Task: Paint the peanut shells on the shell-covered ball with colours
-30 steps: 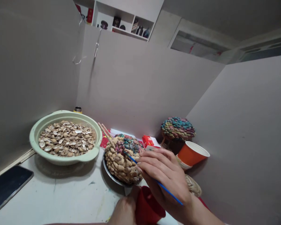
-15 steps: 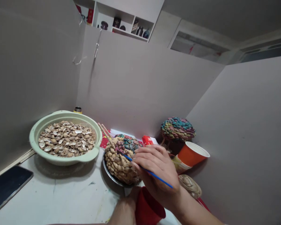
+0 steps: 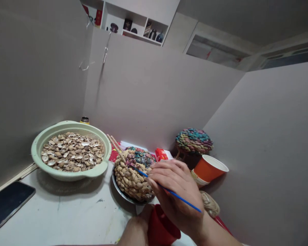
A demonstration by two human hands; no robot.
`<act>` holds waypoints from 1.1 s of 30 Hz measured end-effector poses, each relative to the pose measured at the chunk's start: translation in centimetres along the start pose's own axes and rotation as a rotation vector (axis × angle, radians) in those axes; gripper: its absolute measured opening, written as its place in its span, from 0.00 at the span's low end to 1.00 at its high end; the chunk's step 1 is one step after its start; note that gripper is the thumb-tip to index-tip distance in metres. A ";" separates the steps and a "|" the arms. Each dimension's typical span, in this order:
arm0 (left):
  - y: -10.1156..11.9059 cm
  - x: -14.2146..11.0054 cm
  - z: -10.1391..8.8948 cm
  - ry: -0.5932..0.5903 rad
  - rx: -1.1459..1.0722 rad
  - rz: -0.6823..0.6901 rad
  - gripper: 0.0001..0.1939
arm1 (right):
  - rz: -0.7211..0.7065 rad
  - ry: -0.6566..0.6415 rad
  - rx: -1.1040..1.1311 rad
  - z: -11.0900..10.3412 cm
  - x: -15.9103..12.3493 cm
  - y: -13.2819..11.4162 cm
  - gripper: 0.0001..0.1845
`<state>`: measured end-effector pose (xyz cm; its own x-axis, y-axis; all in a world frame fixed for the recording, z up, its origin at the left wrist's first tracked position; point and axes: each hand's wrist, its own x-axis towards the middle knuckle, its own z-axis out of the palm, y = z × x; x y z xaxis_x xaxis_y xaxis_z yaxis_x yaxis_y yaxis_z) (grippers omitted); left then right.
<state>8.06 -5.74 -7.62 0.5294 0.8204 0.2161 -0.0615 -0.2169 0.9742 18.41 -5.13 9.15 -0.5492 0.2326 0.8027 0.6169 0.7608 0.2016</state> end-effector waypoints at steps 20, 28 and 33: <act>-0.3 0.0 0.0 -0.001 0.056 0.017 0.33 | -0.022 -0.019 0.003 1.0 -0.8 1.0 0.10; -0.3 0.3 0.1 -0.045 0.086 -0.035 0.38 | -0.044 -0.063 0.001 -1.0 -2.0 0.2 0.10; -0.5 0.2 0.0 -0.042 0.035 -0.030 0.40 | -0.082 -0.040 0.003 -0.6 -1.2 0.2 0.11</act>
<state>8.17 -5.51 -8.06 0.5658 0.8040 0.1829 -0.0155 -0.2114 0.9773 19.46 -5.62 8.55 -0.6199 0.1936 0.7604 0.5671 0.7803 0.2637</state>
